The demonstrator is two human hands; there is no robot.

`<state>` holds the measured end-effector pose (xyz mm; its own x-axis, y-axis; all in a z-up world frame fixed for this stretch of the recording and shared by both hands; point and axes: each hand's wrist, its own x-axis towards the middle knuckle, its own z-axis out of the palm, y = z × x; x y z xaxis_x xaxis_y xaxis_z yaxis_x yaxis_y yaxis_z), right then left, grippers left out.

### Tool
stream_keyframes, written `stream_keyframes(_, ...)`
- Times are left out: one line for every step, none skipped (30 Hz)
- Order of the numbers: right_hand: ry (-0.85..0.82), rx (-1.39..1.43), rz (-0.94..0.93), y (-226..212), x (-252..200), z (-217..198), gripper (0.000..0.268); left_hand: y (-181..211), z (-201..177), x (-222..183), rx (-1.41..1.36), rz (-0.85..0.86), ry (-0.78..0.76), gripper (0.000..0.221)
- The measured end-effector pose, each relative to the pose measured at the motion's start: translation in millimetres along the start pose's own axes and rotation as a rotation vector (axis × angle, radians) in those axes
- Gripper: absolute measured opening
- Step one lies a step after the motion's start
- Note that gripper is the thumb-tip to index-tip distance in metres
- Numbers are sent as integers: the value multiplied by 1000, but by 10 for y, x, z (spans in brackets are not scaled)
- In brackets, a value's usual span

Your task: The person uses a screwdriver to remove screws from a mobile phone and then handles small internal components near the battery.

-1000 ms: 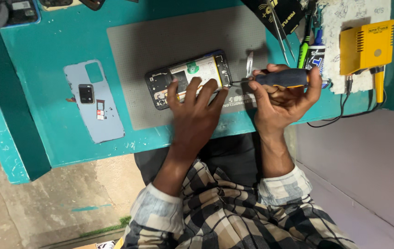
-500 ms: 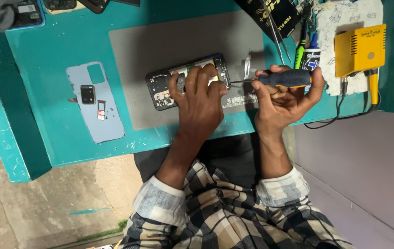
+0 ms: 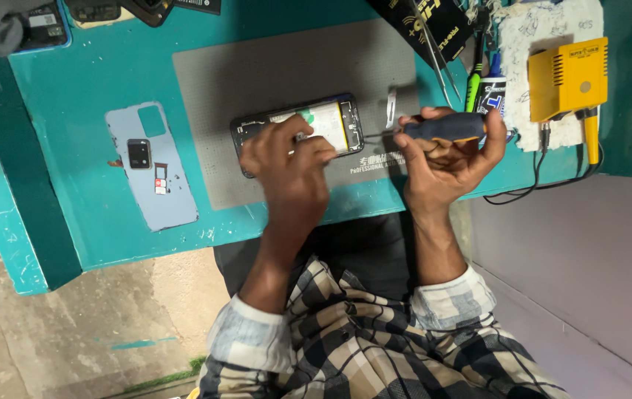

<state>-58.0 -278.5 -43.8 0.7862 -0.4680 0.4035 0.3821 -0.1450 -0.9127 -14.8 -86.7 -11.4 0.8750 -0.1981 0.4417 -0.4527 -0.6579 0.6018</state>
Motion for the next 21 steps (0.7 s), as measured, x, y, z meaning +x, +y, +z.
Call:
stream_keyframes(-14,6,-9,0,-5,-3,97,-49,-28,-17,31,-15,13,13)
stream_keyframes(-36,26,-23,3,-13,1,98,-110,-68,-29,63,-30,25,14)
stream_keyframes(-62,27,-43,3,-20,1,98,-170,-117,-45,96,-49,38,15)
stream_keyframes(-89,28,-63,1,-26,3,99,-231,-172,-51,118,-87,52,17)
stream_keyframes(-116,10,-94,7,-10,4,101,-294,-231,-38,139,-123,69,19)
stream_keyframes(-144,-9,-126,9,1,11,102,-345,-292,-23,161,-159,85,20)
stream_keyframes(-151,-22,-140,4,-1,19,102,-379,-369,-23,167,-165,92,20)
stream_keyframes(-157,-36,-155,-3,-3,28,102,-401,-459,-35,172,-172,99,20)
stream_keyframes(-163,-50,-170,-8,1,39,102,-423,-525,-36,177,-177,106,21)
stream_keyframes(-178,-73,-186,-14,12,44,102,-446,-563,-29,169,-189,82,19)
stream_keyframes(-192,-96,-201,-25,19,39,102,-466,-594,-32,161,-201,56,19)
stream_keyframes(-206,-120,-215,-33,25,39,102,-480,-611,-42,152,-214,30,20)
stream_keyframes(-209,-128,-229,-32,37,52,103,-487,-614,-53,146,-198,7,20)
stream_keyframes(-211,-135,-243,-29,47,67,103,-492,-612,-65,140,-182,-16,22)
stream_keyframes(-213,-145,-254,-33,48,72,103,-496,-611,-81,133,-168,-41,25)
stream_keyframes(-219,-145,-252,-40,49,71,103,-506,-611,-86,119,-171,-75,30)
stream_keyframes(-224,-146,-252,-45,56,68,103,-516,-609,-78,104,-173,-109,36)
stream_keyframes(-229,-146,-251,-49,62,67,103,-520,-608,-64,89,-175,-143,42)
stream_keyframes(-231,-149,-256,-47,69,71,104,-522,-616,-44,82,-161,-168,55)
stream_keyframes(-233,-152,-260,-43,73,78,104,-525,-635,-20,74,-146,-192,68)
stream_keyframes(-236,-154,-263,-42,71,85,105,-522,-661,-3,68,-134,-218,81)
